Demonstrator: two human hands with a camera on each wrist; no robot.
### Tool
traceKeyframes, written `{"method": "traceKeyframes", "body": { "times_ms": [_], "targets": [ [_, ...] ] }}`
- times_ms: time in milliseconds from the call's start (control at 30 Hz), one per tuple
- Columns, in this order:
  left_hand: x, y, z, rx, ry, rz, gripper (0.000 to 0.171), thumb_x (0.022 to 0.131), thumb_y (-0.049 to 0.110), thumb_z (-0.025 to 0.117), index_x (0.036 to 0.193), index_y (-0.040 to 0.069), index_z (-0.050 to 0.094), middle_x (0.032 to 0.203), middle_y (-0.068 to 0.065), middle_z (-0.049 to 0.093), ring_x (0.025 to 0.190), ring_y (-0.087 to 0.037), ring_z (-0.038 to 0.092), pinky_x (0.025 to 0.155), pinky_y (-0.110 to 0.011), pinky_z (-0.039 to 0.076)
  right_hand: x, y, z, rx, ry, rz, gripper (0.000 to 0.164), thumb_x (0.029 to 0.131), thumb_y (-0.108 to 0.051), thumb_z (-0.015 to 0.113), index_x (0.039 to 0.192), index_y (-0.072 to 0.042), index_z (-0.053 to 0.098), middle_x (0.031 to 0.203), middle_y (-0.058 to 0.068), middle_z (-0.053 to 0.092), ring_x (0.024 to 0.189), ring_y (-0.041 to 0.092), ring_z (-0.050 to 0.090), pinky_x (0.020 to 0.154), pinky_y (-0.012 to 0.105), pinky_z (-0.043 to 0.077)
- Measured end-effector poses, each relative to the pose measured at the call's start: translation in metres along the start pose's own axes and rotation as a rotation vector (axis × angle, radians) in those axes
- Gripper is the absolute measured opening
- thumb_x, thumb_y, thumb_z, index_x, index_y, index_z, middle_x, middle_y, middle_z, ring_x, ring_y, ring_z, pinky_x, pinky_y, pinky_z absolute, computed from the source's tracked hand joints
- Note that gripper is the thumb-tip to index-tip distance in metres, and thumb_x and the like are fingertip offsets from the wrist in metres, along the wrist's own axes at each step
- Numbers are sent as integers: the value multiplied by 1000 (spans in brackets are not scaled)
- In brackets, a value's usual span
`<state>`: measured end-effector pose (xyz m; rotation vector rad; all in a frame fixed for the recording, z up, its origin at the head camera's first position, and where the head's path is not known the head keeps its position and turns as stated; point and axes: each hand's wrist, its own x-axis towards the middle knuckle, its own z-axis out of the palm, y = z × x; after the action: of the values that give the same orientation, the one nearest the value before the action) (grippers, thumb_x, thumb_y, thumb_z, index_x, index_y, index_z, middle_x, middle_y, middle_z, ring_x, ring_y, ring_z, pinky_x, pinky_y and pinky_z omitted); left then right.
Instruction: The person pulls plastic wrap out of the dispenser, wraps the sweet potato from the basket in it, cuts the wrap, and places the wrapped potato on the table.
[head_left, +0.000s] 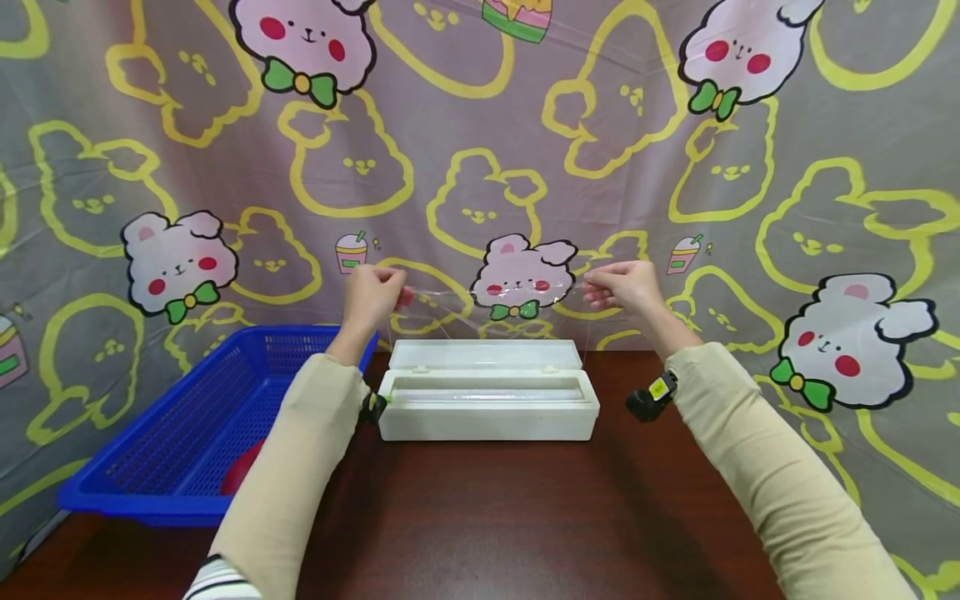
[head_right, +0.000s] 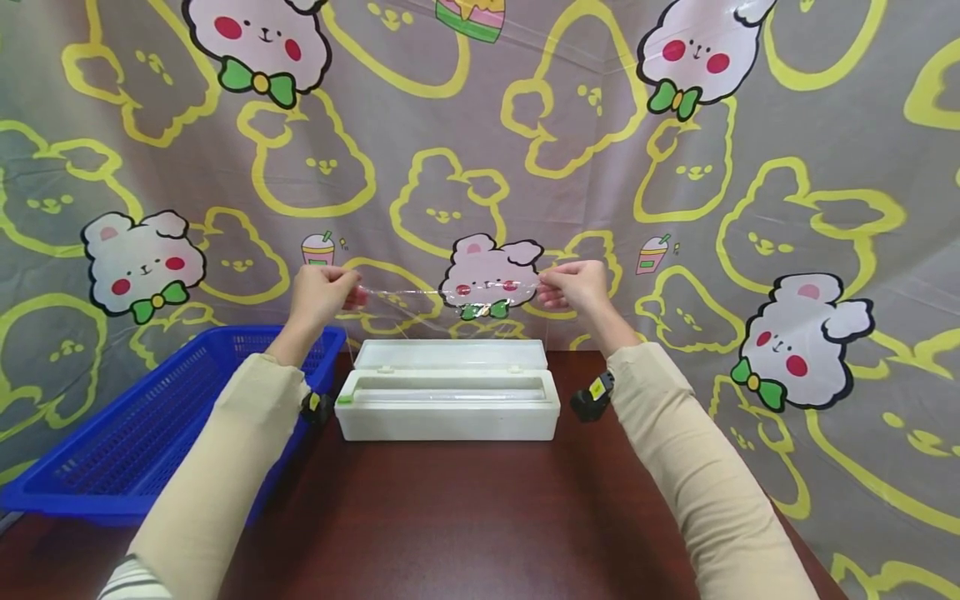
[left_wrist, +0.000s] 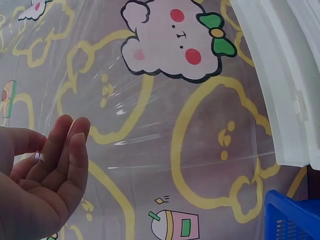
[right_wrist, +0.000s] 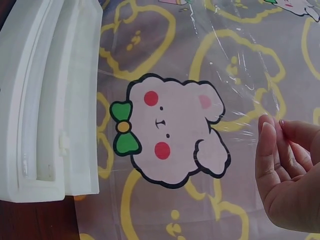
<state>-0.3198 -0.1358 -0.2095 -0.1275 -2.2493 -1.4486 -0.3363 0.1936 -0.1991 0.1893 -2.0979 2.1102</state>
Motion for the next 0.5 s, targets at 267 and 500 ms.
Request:
{"method": "traceKeyframes", "body": {
  "times_ms": [267,500],
  "targets": [
    [-4,3,-3,-48,2,-8,26,87,11,51,92,-8,66,75,-18,65,54,-16,62,53,-25,50,-3,-3,-1,-12,5,-6,13,82,2,60,70,-2,65,61,9,64,48,14,60,48,27,50],
    [-8,4,-8,-41,-2,17,26,88,12,50,93,-8,66,77,-19,66,50,-8,60,57,-28,51,-5,-5,-2,38,-5,-13,11,81,3,61,71,1,66,60,11,64,46,16,60,45,26,49]
  ]
}}
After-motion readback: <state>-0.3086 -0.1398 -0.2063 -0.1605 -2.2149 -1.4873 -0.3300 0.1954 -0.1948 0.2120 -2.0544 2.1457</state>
